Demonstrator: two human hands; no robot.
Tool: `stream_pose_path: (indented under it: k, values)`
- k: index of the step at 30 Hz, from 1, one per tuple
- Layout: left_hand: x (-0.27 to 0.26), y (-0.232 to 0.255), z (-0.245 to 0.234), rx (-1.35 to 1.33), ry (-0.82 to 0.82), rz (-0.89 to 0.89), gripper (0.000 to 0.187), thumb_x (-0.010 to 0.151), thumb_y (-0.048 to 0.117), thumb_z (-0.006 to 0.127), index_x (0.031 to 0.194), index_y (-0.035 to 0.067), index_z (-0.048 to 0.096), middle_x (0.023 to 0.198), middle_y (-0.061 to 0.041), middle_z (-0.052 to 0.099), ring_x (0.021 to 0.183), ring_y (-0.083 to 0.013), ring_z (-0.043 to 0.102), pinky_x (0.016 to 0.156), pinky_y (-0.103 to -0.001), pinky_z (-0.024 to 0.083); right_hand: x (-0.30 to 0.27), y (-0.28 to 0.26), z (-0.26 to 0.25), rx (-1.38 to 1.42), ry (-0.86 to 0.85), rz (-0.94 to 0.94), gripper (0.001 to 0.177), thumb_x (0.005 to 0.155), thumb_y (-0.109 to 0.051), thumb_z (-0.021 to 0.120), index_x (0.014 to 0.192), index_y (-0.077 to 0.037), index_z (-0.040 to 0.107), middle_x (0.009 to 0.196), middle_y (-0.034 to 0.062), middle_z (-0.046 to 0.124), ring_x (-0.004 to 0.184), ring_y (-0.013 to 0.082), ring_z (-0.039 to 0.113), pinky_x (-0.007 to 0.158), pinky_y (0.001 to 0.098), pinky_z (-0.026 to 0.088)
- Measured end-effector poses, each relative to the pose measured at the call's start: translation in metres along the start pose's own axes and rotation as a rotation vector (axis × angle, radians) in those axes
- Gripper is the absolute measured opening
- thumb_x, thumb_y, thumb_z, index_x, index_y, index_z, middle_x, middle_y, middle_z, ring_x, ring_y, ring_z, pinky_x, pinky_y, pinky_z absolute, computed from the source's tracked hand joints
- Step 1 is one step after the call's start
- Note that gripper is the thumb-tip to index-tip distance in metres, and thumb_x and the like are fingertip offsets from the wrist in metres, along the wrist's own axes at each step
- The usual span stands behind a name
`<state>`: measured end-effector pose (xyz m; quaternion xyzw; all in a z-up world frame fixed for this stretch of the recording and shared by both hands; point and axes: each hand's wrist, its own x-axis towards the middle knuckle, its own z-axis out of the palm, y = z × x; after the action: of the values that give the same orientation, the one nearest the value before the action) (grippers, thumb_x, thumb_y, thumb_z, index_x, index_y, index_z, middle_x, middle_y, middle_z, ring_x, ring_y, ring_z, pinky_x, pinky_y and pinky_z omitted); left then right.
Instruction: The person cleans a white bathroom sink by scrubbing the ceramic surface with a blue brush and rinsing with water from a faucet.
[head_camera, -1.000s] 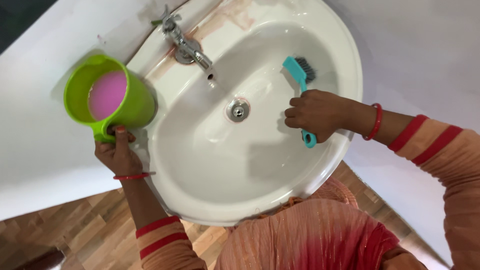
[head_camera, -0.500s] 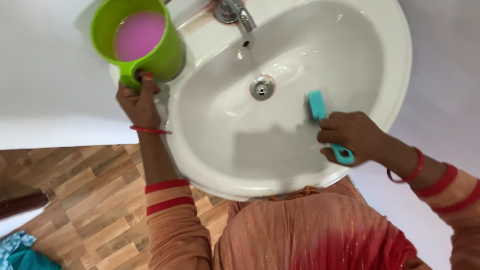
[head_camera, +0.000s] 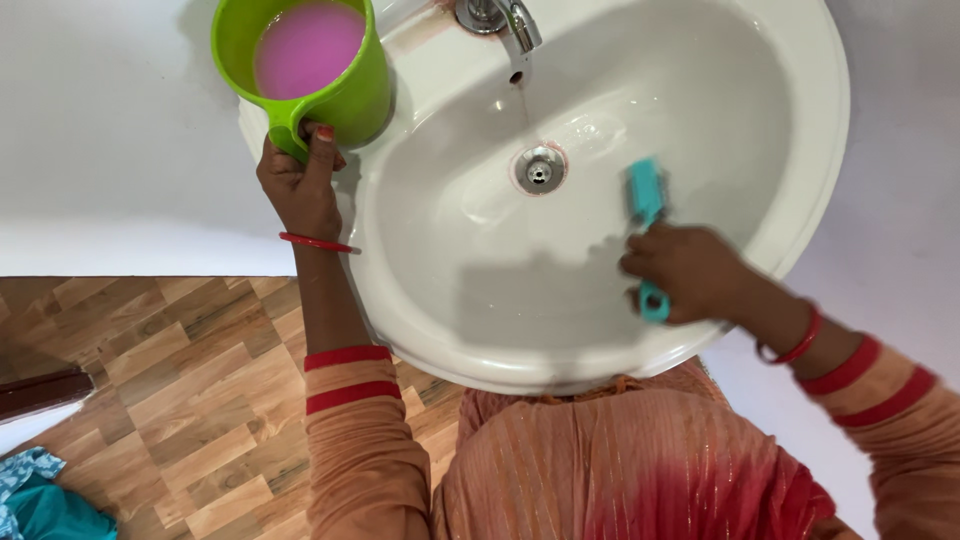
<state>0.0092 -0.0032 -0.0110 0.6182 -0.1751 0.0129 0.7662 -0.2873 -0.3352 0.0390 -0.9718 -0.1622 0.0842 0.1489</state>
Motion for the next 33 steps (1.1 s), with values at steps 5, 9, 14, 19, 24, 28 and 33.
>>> stream_pose_path:
  k: [5,9,14,19,24,28,33]
  values:
    - [-0.001,0.002,-0.001,-0.014,-0.021,-0.005,0.017,0.103,0.015,0.078,0.102,0.002,0.065,0.084,-0.003,0.065,0.071,-0.0115,0.058,0.070,-0.028,0.052,0.004,-0.049,0.016,0.453,0.138,-0.314,0.019,0.070,-0.015,0.076,0.087,-0.009,0.069,0.096,0.0071,0.069,0.087,0.0277,0.068,0.059,0.0385,0.055]
    - [0.000,0.003,-0.002,-0.035,-0.036,-0.020,0.017,0.102,0.014,0.078,0.103,0.002,0.066,0.086,-0.003,0.066,0.071,-0.0117,0.059,0.070,-0.028,0.051,-0.002,-0.015,0.002,0.195,0.121,-0.087,0.018,0.076,-0.021,0.078,0.089,-0.011,0.070,0.099,0.0075,0.067,0.089,0.0272,0.067,0.066,0.0397,0.058]
    - [0.001,0.004,-0.001,-0.040,-0.030,-0.021,0.017,0.102,0.014,0.078,0.103,0.002,0.066,0.086,-0.004,0.066,0.072,-0.0120,0.059,0.070,-0.028,0.051,-0.005,-0.002,-0.003,-0.005,0.001,0.183,0.022,0.072,-0.022,0.080,0.089,-0.012,0.071,0.091,0.0068,0.068,0.087,0.0275,0.067,0.059,0.0423,0.056]
    - [0.000,0.003,-0.002,-0.029,-0.039,-0.015,0.017,0.103,0.015,0.078,0.103,0.003,0.065,0.083,-0.003,0.065,0.071,-0.0119,0.058,0.070,-0.028,0.050,-0.004,-0.041,0.012,0.452,0.252,-0.214,0.013,0.077,-0.022,0.074,0.085,-0.014,0.068,0.094,0.0023,0.068,0.086,0.0230,0.067,0.061,0.0371,0.057]
    - [0.001,0.004,-0.001,-0.042,-0.030,-0.025,0.017,0.101,0.014,0.078,0.103,0.002,0.066,0.085,-0.003,0.065,0.071,-0.0113,0.057,0.070,-0.028,0.050,0.006,-0.009,0.009,0.057,0.115,0.111,0.016,0.074,-0.024,0.076,0.083,-0.012,0.070,0.089,0.0042,0.066,0.084,0.0266,0.065,0.061,0.0409,0.055]
    - [0.001,0.004,-0.002,-0.027,-0.015,-0.036,0.016,0.101,0.013,0.078,0.103,0.002,0.066,0.085,-0.003,0.066,0.070,-0.0112,0.058,0.069,-0.028,0.050,0.015,-0.022,0.012,-0.045,0.083,0.093,0.024,0.076,-0.030,0.078,0.086,-0.011,0.070,0.096,0.0074,0.065,0.088,0.0290,0.064,0.062,0.0424,0.055]
    - [0.000,0.002,-0.002,-0.035,-0.015,-0.031,0.014,0.101,0.011,0.077,0.103,0.001,0.066,0.085,-0.003,0.065,0.071,-0.0112,0.058,0.070,-0.027,0.050,0.013,-0.049,0.011,0.360,0.015,-0.194,0.022,0.084,-0.032,0.078,0.089,-0.012,0.072,0.102,0.0075,0.064,0.093,0.0256,0.064,0.064,0.0401,0.056]
